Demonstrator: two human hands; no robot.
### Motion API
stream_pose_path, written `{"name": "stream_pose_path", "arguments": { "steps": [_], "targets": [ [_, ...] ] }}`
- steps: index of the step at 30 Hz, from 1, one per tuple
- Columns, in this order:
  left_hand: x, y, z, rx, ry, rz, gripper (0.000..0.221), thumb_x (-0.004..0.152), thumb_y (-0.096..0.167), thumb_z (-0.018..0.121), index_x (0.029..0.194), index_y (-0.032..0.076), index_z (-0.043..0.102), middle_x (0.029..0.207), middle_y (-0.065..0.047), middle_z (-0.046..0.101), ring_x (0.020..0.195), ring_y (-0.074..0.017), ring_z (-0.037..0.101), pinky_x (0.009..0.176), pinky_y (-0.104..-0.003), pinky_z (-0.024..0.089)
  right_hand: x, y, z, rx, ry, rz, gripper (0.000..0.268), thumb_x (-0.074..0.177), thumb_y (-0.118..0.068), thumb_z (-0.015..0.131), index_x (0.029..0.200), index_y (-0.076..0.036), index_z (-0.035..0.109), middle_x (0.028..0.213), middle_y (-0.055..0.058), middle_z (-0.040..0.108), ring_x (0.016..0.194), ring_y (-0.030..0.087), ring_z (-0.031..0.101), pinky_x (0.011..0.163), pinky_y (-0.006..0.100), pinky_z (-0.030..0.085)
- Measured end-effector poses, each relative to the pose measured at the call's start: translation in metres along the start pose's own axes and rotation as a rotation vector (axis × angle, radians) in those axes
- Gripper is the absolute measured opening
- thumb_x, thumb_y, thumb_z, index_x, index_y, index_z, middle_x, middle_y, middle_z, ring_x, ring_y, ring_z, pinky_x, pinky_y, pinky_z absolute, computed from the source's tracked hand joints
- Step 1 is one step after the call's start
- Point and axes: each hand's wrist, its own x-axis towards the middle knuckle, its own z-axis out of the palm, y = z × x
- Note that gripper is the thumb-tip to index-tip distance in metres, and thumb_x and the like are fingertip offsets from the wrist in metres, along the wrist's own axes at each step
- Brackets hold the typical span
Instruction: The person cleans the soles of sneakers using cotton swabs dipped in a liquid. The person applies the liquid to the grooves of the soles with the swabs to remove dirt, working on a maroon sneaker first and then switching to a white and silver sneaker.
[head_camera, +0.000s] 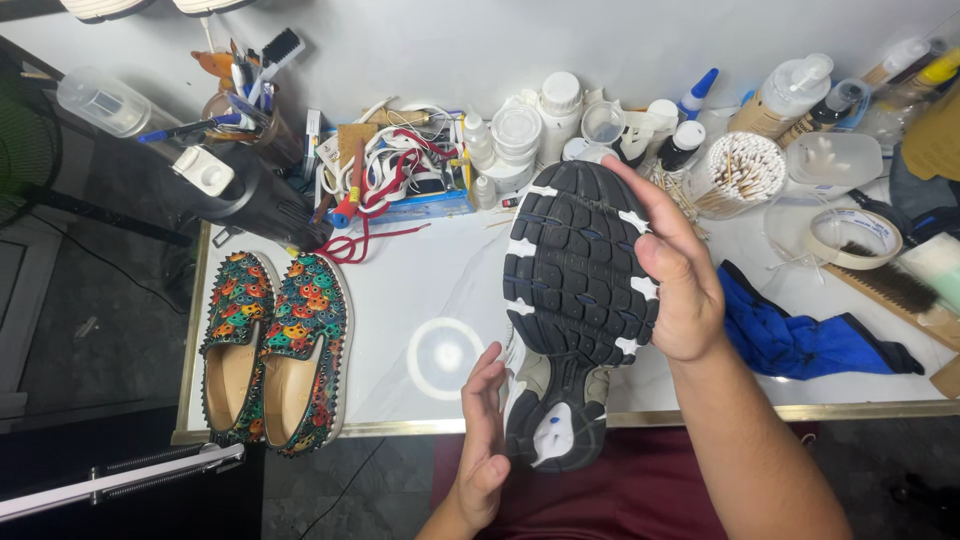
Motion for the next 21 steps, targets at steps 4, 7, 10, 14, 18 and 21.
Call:
{"name": "stream_pose_path", "arguments": {
  "steps": [4, 7, 10, 14, 18, 21],
  "targets": [
    [0.014, 0.011, 0.003, 0.057, -0.045, 0.010, 0.113, 0.086, 0.071, 0.065, 0.157, 0.003, 0.010, 0.172, -0.025, 0.004, 0.164, -0.0394, 0.006, 0.130, -0.057, 0.014, -0.002, 0.004, -0.006, 0.021, -0.008, 0.035, 0.070, 0.100, -0.024, 0.046, 0.159, 0.012, 0.033, 0.151, 0.021, 0.052, 0.137, 0.022, 0.054, 0.122, 0.035, 0.039],
    [0.022, 0.013, 0.004, 0.086, -0.082, 0.036, 0.112, 0.088, 0.071, 0.064, 0.157, 0.001, 0.010, 0.171, -0.026, 0.011, 0.163, -0.0400, 0.012, 0.133, -0.055, 0.015, -0.005, 0.009, -0.009, 0.069, -0.016, 0.080, 0.073, 0.100, -0.026, 0.047, 0.159, 0.012, 0.032, 0.150, 0.021, 0.053, 0.136, 0.022, 0.054, 0.120, 0.035, 0.040],
    [0.036, 0.011, -0.005, 0.136, -0.086, 0.051, 0.110, 0.089, 0.072, 0.061, 0.157, -0.001, 0.016, 0.168, -0.027, 0.024, 0.161, -0.0402, 0.024, 0.134, -0.052, 0.018, -0.011, 0.015, -0.015, 0.130, -0.036, 0.137, 0.077, 0.097, -0.029, 0.051, 0.159, 0.013, 0.031, 0.149, 0.021, 0.053, 0.135, 0.023, 0.055, 0.118, 0.034, 0.040],
    [0.079, 0.016, -0.027, 0.066, -0.147, 0.016, 0.121, 0.081, 0.080, 0.063, 0.158, -0.004, 0.022, 0.162, -0.027, 0.035, 0.156, -0.0384, 0.034, 0.131, -0.049, 0.024, -0.024, 0.040, -0.027, 0.266, -0.025, 0.177, 0.069, 0.099, -0.028, 0.057, 0.153, 0.009, 0.035, 0.140, 0.024, 0.057, 0.125, 0.025, 0.059, 0.110, 0.037, 0.045],
    [0.139, 0.020, -0.030, -0.199, -0.387, -0.060, 0.131, 0.072, 0.080, 0.073, 0.161, -0.002, 0.021, 0.162, -0.027, 0.033, 0.155, -0.0336, 0.034, 0.130, -0.046, 0.026, -0.040, 0.069, -0.025, 0.353, 0.015, 0.208, 0.051, 0.097, -0.025, 0.062, 0.134, 0.001, 0.038, 0.135, 0.026, 0.059, 0.120, 0.025, 0.059, 0.106, 0.039, 0.046],
    [0.173, 0.024, -0.029, -0.285, -0.685, -0.099, 0.126, 0.071, 0.073, 0.079, 0.159, -0.004, 0.031, 0.167, -0.028, 0.034, 0.154, -0.0339, 0.043, 0.127, -0.045, 0.035, -0.052, 0.079, -0.022, 0.264, 0.026, 0.195, 0.047, 0.098, -0.025, 0.064, 0.130, -0.001, 0.040, 0.133, 0.023, 0.060, 0.120, 0.022, 0.056, 0.108, 0.036, 0.044]
  ]
}}
